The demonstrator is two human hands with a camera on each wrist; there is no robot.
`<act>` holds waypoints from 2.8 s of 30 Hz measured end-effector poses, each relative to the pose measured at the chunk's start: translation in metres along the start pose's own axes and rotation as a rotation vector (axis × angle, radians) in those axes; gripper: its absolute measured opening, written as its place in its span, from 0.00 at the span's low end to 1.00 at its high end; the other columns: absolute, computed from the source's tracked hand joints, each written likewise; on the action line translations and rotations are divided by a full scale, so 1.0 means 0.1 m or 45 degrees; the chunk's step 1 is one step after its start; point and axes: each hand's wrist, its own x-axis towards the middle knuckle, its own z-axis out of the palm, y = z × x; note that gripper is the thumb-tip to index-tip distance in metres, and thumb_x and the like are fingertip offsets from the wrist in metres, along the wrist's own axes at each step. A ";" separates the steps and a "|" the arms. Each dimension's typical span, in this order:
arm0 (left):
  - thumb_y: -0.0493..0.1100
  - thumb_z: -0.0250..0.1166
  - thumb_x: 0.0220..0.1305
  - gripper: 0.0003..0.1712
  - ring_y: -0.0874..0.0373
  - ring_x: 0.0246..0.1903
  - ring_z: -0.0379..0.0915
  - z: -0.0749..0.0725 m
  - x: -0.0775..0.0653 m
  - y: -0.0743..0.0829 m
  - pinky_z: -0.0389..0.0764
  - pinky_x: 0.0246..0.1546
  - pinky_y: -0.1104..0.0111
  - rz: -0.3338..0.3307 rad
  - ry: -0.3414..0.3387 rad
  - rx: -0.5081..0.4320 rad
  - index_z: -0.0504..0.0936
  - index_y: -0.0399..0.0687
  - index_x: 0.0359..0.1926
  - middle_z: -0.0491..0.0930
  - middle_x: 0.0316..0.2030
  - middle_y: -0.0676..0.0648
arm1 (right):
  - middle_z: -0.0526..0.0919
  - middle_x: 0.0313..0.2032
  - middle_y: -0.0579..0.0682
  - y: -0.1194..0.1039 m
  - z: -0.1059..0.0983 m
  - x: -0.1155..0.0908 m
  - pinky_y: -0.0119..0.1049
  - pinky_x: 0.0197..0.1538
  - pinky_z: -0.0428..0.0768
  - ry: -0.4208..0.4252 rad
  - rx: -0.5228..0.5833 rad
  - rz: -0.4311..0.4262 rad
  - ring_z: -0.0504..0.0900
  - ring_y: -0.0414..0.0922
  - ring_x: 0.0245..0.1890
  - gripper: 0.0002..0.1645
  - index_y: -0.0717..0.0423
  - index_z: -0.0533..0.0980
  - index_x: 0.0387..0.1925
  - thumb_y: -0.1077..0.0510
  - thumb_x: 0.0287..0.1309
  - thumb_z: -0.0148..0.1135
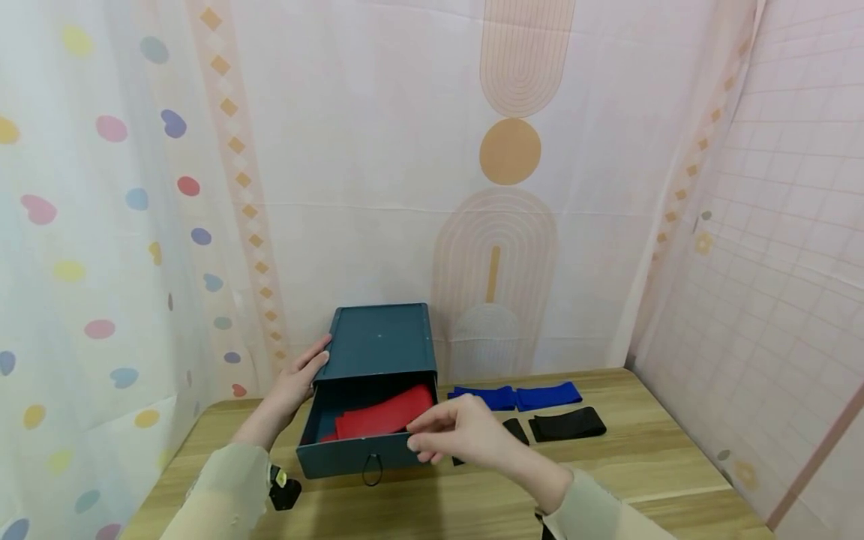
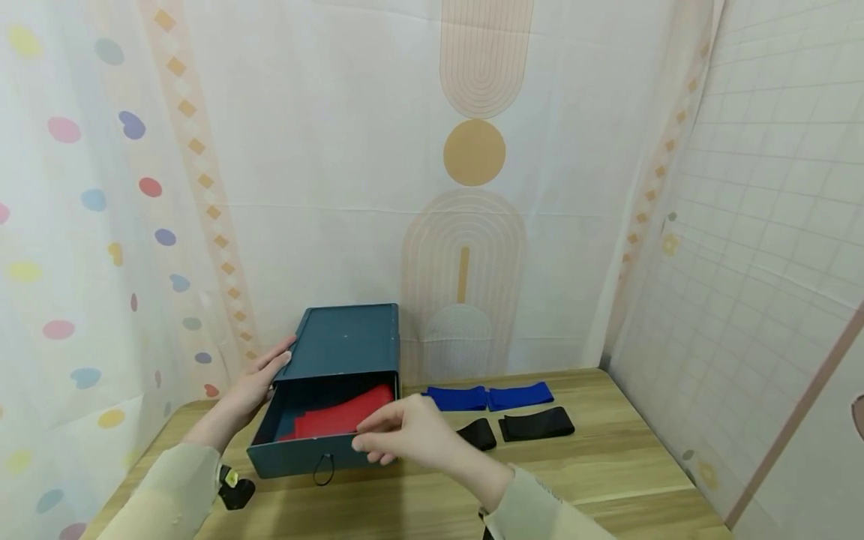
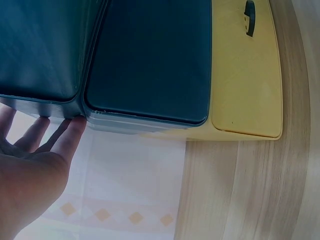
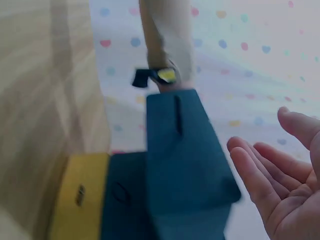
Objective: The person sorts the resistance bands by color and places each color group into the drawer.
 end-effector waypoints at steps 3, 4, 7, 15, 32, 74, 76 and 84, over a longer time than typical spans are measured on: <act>0.60 0.48 0.74 0.36 0.38 0.71 0.44 0.00 0.00 -0.01 0.54 0.65 0.41 -0.001 -0.005 -0.008 0.48 0.61 0.77 0.37 0.76 0.42 | 0.87 0.31 0.55 0.11 0.12 -0.05 0.37 0.32 0.84 0.001 0.080 -0.011 0.86 0.49 0.30 0.13 0.64 0.84 0.43 0.60 0.59 0.67; 0.60 0.48 0.74 0.36 0.38 0.71 0.44 0.00 0.00 -0.02 0.54 0.65 0.41 0.000 -0.005 -0.010 0.48 0.61 0.77 0.37 0.76 0.42 | 0.87 0.31 0.55 0.15 0.16 -0.06 0.37 0.33 0.84 0.003 0.102 -0.017 0.86 0.48 0.30 0.13 0.64 0.84 0.44 0.60 0.59 0.67; 0.59 0.47 0.75 0.36 0.38 0.71 0.44 0.00 0.00 -0.02 0.55 0.65 0.41 0.000 -0.004 -0.011 0.48 0.61 0.77 0.37 0.76 0.42 | 0.87 0.32 0.55 0.28 0.25 -0.07 0.34 0.32 0.84 0.019 0.148 -0.031 0.85 0.44 0.28 0.14 0.65 0.84 0.43 0.60 0.59 0.67; 0.60 0.47 0.75 0.36 0.38 0.71 0.44 0.00 0.01 -0.02 0.55 0.65 0.42 0.000 -0.005 -0.012 0.48 0.62 0.77 0.37 0.76 0.42 | 0.87 0.31 0.57 0.54 0.46 -0.06 0.35 0.32 0.84 0.062 0.265 0.028 0.85 0.43 0.27 0.13 0.63 0.85 0.42 0.59 0.57 0.69; 0.60 0.48 0.74 0.36 0.41 0.72 0.44 -0.01 0.01 -0.01 0.55 0.65 0.42 0.032 -0.013 -0.034 0.48 0.59 0.77 0.39 0.76 0.45 | 0.87 0.32 0.57 0.74 0.78 0.16 0.39 0.36 0.85 0.169 0.408 0.076 0.86 0.42 0.29 0.15 0.64 0.84 0.42 0.57 0.57 0.70; 0.61 0.47 0.74 0.37 0.40 0.73 0.33 -0.02 -0.01 0.02 0.46 0.64 0.36 0.009 -0.030 0.016 0.48 0.60 0.77 0.38 0.76 0.46 | 0.87 0.40 0.52 0.78 0.70 0.60 0.34 0.41 0.83 0.323 0.223 -0.014 0.85 0.41 0.38 0.14 0.61 0.84 0.44 0.59 0.57 0.69; 0.61 0.48 0.74 0.37 0.40 0.73 0.36 -0.03 -0.01 0.02 0.53 0.65 0.40 0.008 -0.029 0.015 0.48 0.61 0.77 0.38 0.76 0.47 | 0.87 0.40 0.51 0.79 0.69 0.64 0.35 0.41 0.83 0.330 0.212 -0.002 0.85 0.41 0.38 0.14 0.59 0.84 0.44 0.58 0.57 0.70; 0.60 0.48 0.74 0.37 0.43 0.72 0.40 -0.02 -0.02 -0.01 0.58 0.65 0.47 0.037 -0.025 -0.015 0.48 0.57 0.77 0.39 0.76 0.46 | 0.87 0.39 0.50 0.85 0.64 0.77 0.36 0.42 0.83 0.361 0.203 0.001 0.85 0.42 0.39 0.14 0.60 0.84 0.43 0.59 0.55 0.71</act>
